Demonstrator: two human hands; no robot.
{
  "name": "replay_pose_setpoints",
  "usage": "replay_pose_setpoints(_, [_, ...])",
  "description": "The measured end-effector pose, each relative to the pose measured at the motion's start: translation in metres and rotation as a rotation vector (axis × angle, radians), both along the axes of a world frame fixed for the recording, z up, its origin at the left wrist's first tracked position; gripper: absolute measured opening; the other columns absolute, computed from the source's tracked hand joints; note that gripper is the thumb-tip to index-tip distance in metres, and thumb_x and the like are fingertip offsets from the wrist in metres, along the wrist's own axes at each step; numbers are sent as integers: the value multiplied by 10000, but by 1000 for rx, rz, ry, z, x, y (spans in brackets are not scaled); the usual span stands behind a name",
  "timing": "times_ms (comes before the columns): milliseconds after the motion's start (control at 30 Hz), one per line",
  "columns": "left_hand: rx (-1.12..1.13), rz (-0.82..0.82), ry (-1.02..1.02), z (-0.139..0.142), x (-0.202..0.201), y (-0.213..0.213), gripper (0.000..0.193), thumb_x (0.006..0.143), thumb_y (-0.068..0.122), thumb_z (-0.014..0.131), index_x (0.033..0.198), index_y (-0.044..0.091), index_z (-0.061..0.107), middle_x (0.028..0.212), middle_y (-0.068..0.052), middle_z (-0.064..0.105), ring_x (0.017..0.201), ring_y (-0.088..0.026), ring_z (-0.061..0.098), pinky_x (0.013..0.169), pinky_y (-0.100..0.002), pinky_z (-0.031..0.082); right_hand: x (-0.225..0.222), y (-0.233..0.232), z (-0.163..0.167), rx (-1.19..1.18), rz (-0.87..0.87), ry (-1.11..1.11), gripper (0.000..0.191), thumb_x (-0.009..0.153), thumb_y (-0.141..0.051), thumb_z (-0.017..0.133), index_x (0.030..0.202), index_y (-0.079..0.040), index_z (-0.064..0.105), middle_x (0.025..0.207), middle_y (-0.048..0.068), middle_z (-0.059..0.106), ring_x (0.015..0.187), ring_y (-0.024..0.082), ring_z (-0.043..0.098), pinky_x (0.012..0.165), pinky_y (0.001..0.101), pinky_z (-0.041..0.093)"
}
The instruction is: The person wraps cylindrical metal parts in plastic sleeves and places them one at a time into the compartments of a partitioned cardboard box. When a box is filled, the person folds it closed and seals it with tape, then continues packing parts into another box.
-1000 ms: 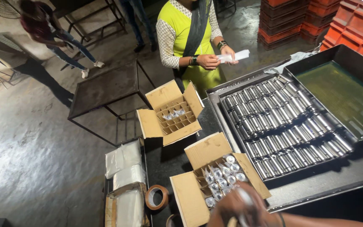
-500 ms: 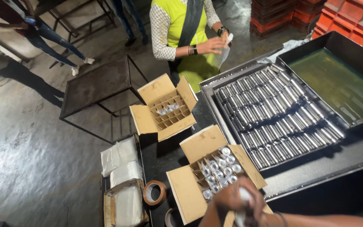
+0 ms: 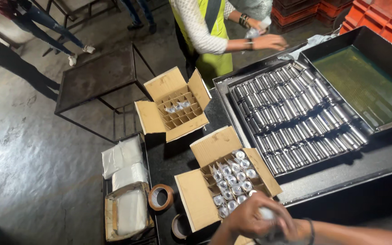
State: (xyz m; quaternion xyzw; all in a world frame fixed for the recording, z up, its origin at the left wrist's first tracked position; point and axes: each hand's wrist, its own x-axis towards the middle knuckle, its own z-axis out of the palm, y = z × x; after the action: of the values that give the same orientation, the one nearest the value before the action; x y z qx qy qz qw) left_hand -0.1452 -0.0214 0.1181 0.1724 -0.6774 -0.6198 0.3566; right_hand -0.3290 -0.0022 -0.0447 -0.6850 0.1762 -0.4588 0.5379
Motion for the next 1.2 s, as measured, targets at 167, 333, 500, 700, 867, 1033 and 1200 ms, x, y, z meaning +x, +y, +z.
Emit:
replay_pose_setpoints(167, [468, 423, 393, -54, 8, -55, 149, 945, 161, 705, 921, 14, 691, 899, -85, 718, 694, -156, 619, 559, -277, 512, 42, -45, 17, 218, 81, 466, 475, 853, -161, 595, 1315, -53, 573, 1028, 170, 690, 871, 271, 691, 796, 387, 584])
replay_pose_setpoints(333, [729, 1313, 785, -97, 0, -66, 106, 990, 115, 668, 973, 12, 688, 609, 13, 445, 479, -80, 422, 428, -265, 389, 49, -74, 41, -92, -232, 611, 375, 881, -211, 656, 1223, -56, 664, 896, 77, 733, 755, 227, 729, 689, 391, 584])
replay_pose_setpoints(500, [771, 1247, 760, -106, 12, -32, 191, 932, 84, 700, 1107, 55, 628, 663, -11, 553, 584, -137, 570, 562, -296, 485, 24, -61, 39, 745, 341, 525, 257, 987, -241, 607, 1127, -26, 623, 800, 68, 643, 683, 142, 707, 630, 309, 577])
replay_pose_setpoints(700, [755, 874, 281, -132, -7, -1, 342, 872, 44, 819, 1169, -78, 700, 1007, -97, 777, 870, -178, 700, 798, -320, 559, 44, -63, 22, 570, 19, 293, 225, 961, -116, 551, 1155, -29, 622, 807, 108, 639, 616, 200, 604, 542, 379, 481])
replay_pose_setpoints(867, [847, 1238, 354, -166, 4, -12, 286, 811, 36, 820, 1065, -54, 726, 945, -136, 761, 750, -202, 667, 652, -361, 485, 61, -55, 51, 51, -202, 797, 200, 893, -128, 632, 1040, 6, 650, 680, 252, 679, 628, 438, 681, 594, 530, 535])
replay_pose_setpoints(1033, [743, 1453, 321, -164, 40, -35, 196, 831, 56, 820, 949, -89, 760, 894, -144, 760, 715, -204, 680, 658, -354, 550, 60, -44, 90, 0, -210, 983, 218, 939, -233, 623, 979, -19, 634, 673, 253, 663, 614, 452, 653, 597, 539, 507])
replay_pose_setpoints(1200, [795, 1531, 242, -143, 40, -29, 209, 867, 89, 810, 994, -68, 757, 921, -155, 763, 757, -203, 680, 685, -355, 561, 52, -50, 75, 109, -144, 878, 278, 973, -275, 620, 1029, -5, 651, 656, 210, 667, 588, 376, 658, 580, 501, 519])
